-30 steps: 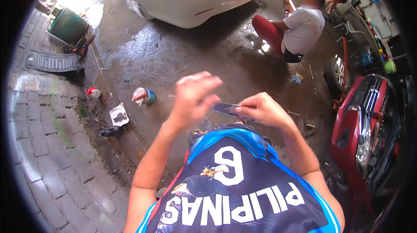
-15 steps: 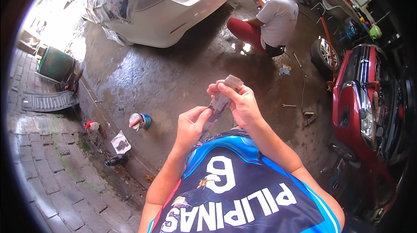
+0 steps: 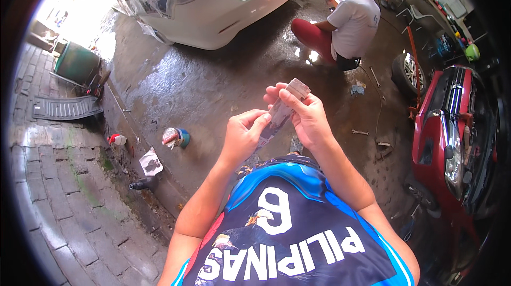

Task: The person sits on the floor and uses masking tape to secure newspaper sheets over a white car bumper. They repeatedly tear strips of tape, press them onto the bumper, and smooth the newspaper to cover the surface.

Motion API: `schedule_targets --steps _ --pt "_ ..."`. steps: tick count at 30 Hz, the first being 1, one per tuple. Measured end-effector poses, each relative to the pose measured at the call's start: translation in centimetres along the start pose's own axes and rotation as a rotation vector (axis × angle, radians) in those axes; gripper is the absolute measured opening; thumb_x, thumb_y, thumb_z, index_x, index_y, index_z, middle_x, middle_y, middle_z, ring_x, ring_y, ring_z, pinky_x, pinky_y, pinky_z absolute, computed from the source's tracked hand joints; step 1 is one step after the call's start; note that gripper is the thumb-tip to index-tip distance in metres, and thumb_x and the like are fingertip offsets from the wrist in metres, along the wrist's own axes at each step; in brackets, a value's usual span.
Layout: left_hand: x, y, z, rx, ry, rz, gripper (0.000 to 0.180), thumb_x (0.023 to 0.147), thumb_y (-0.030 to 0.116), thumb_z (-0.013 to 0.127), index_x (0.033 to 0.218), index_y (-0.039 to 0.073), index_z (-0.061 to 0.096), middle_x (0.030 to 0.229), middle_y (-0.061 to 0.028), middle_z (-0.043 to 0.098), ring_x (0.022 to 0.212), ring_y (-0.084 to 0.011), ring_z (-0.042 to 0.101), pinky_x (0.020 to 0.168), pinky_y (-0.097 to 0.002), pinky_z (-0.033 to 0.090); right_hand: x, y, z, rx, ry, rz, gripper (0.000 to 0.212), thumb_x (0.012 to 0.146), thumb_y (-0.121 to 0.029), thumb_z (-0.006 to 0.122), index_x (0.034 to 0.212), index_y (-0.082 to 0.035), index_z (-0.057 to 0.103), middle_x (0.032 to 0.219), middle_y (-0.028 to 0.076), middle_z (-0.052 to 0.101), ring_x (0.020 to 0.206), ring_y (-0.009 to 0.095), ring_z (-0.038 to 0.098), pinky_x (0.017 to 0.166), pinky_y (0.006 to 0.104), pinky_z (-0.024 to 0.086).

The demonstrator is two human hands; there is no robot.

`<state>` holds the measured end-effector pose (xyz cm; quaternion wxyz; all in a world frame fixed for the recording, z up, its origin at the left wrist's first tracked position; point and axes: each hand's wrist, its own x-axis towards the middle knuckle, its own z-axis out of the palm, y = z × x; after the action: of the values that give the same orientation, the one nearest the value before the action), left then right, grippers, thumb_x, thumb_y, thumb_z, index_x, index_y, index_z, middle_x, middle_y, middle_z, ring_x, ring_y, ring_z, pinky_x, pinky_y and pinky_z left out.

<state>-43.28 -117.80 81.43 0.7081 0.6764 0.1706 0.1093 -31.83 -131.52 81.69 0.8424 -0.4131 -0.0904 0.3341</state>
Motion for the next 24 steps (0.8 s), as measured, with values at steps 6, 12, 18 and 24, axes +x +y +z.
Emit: schedule_targets --steps 6,12,18,24 --pt "-0.1 -1.8 1.2 0.087 0.004 0.002 0.019 0.095 0.011 0.065 0.092 -0.004 0.075 0.074 -0.0017 0.069 0.071 -0.0059 0.062 0.062 -0.0246 0.049 -0.1 0.0 -1.4 -0.031 0.097 0.075 0.025 0.099 -0.017 0.072 0.116 0.0 0.068 0.107 0.016 0.075 0.101 0.026 0.073 0.092 0.0389 0.059" --pt "-1.7 -2.8 -0.2 0.462 0.014 0.01 0.015 0.09 0.011 0.065 0.089 0.002 0.077 0.082 -0.0059 0.075 0.08 -0.0157 0.068 0.076 -0.0342 0.051 1.4 -6.0 -6.4 -0.074 0.357 -0.236 0.021 0.098 -0.014 0.071 0.113 0.002 0.071 0.107 0.017 0.076 0.1 0.024 0.074 0.093 0.0366 0.059" --pt "-0.2 -0.6 1.9 0.59 0.031 0.438 0.021 0.09 0.012 0.07 0.108 0.003 0.073 0.11 -0.0159 0.073 0.106 -0.0331 0.069 0.096 -0.042 0.051 -1.7 -1.3 -3.4 -0.412 -0.065 -0.152 0.016 0.094 -0.012 0.076 0.105 -0.001 0.076 0.134 0.022 0.067 0.127 0.028 0.064 0.109 0.0412 0.047" --pt "0.4 1.4 4.8 0.141 0.131 0.371 0.015 0.087 0.003 0.066 0.1 0.001 0.075 0.091 -0.013 0.073 0.087 -0.0277 0.067 0.08 -0.0353 0.052 -2.0 -1.6 -2.1 -0.29 -0.181 -0.124 0.023 0.094 -0.008 0.075 0.113 0.004 0.077 0.14 0.022 0.064 0.147 0.028 0.043 0.118 0.0429 0.036"
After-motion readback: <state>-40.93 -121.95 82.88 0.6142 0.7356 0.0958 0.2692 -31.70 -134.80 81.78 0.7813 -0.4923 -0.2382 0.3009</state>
